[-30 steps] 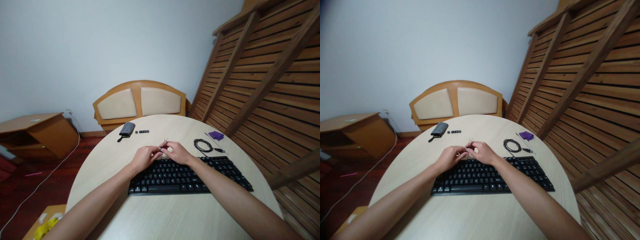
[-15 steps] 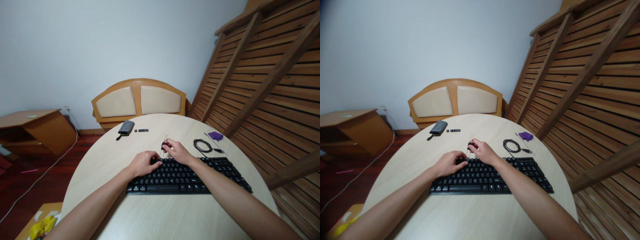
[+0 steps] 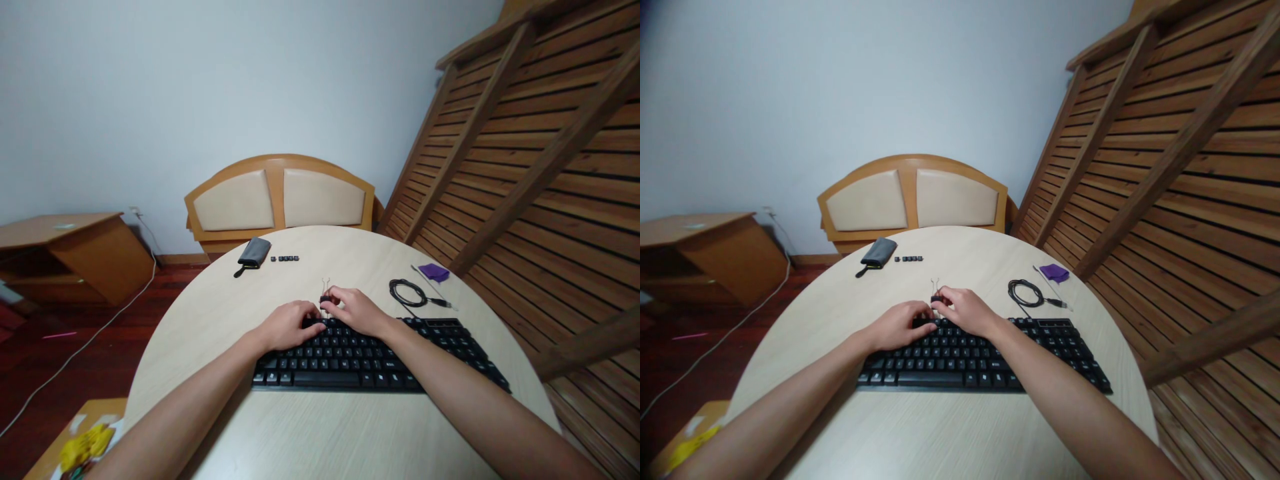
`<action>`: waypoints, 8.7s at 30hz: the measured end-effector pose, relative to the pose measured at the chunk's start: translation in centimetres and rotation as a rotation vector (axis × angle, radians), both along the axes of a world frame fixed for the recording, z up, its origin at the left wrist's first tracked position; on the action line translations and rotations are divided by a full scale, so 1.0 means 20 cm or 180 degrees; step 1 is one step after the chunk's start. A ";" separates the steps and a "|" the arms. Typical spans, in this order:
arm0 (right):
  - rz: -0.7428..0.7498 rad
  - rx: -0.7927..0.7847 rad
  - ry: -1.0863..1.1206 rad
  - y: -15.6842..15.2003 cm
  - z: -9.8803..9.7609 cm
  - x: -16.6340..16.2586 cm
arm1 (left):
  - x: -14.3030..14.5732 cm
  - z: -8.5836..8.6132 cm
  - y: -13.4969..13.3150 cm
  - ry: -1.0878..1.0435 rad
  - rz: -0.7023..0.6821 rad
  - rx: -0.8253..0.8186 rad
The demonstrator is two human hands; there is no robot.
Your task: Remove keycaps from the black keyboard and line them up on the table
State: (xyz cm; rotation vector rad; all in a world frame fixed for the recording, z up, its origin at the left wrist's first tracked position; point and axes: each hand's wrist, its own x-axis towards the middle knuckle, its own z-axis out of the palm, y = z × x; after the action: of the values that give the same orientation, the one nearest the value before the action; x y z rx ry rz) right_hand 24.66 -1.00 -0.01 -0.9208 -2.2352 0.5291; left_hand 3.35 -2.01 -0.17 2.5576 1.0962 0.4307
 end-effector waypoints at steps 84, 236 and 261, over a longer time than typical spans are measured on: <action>0.0052 -0.1641 0.1259 0.06 -0.09 -0.01 | 0.01 0.00 0.00 -0.0858 -0.0093 0.0186; -0.0474 -0.0713 -0.0071 -0.04 0.06 -0.08 | -0.01 0.17 0.28 0.0864 -0.0743 -0.1967; -0.0527 -0.0710 0.0038 -0.11 0.01 -0.07 | -0.02 0.15 0.29 0.0655 -0.0743 -0.2059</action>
State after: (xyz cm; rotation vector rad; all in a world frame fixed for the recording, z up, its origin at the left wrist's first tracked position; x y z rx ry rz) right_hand 23.17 -3.21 0.17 -1.2005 -2.0946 0.7146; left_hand 2.85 3.70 2.80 2.1284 0.8076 -0.2238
